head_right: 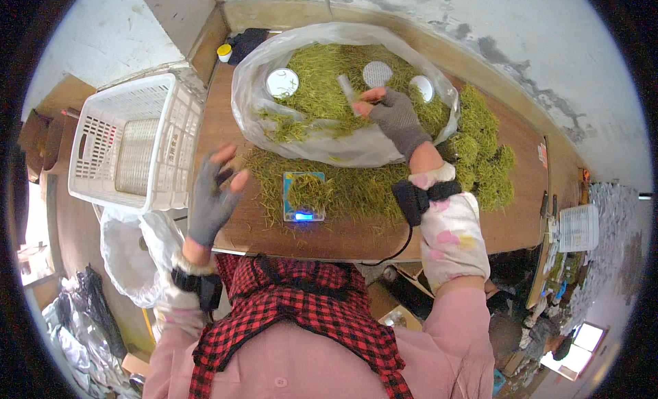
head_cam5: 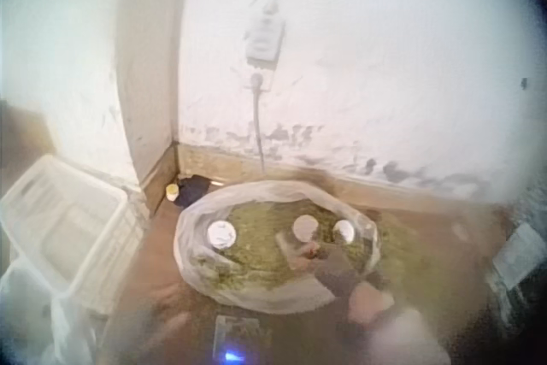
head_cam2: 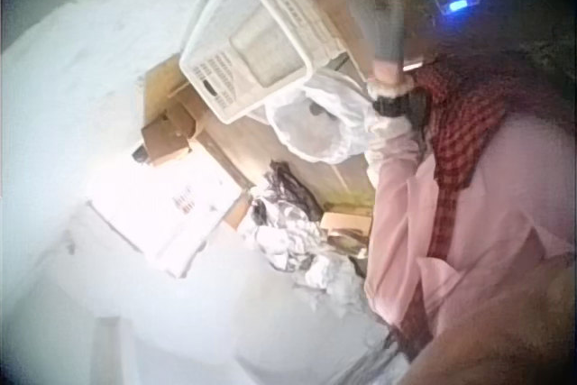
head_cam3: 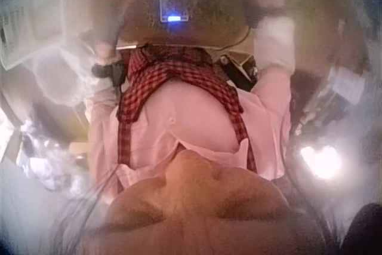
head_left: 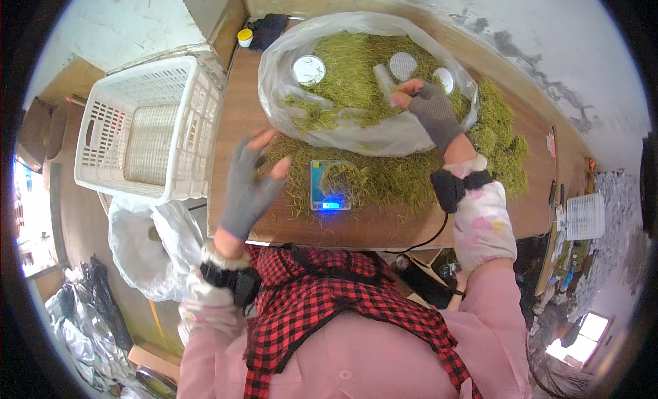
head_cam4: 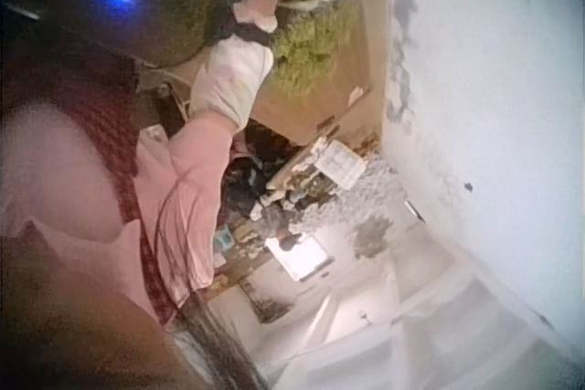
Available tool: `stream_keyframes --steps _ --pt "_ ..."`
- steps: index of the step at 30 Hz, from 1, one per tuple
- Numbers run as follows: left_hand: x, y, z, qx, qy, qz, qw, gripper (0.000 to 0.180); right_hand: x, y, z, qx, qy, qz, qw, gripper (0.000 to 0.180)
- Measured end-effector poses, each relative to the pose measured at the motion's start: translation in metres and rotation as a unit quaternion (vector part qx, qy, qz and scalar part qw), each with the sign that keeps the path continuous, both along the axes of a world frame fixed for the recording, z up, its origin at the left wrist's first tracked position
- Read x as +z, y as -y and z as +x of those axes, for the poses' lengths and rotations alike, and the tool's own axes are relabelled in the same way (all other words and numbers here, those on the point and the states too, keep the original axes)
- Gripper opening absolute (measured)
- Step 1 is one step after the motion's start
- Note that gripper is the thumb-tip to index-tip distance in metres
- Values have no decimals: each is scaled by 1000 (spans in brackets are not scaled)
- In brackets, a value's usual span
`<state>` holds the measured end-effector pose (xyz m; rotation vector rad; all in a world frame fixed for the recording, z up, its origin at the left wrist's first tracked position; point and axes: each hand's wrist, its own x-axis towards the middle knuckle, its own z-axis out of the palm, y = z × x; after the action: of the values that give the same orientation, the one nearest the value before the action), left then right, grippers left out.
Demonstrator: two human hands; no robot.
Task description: The person repeatedly scoops dried green vegetable strands from a large bag onto a digital scale, then transfers the measured amount into small clear plastic containers. The person closes each container and places it on the table. The process is repeated multiple times throughout the clip.
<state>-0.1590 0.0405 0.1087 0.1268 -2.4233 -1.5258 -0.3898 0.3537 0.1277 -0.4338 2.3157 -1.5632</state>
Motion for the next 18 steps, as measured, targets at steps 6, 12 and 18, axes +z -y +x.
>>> stream_keyframes --steps 6,12,18 --pt "23 -60 -84 -109 80 310 941 66 21 39 57 109 -147 -31 983 18" --pt "28 -69 -87 -180 105 442 872 59 36 51 88 102 -144 -59 982 20" --pt "13 -65 -88 -187 21 480 857 65 24 43 96 79 -130 -36 988 19"
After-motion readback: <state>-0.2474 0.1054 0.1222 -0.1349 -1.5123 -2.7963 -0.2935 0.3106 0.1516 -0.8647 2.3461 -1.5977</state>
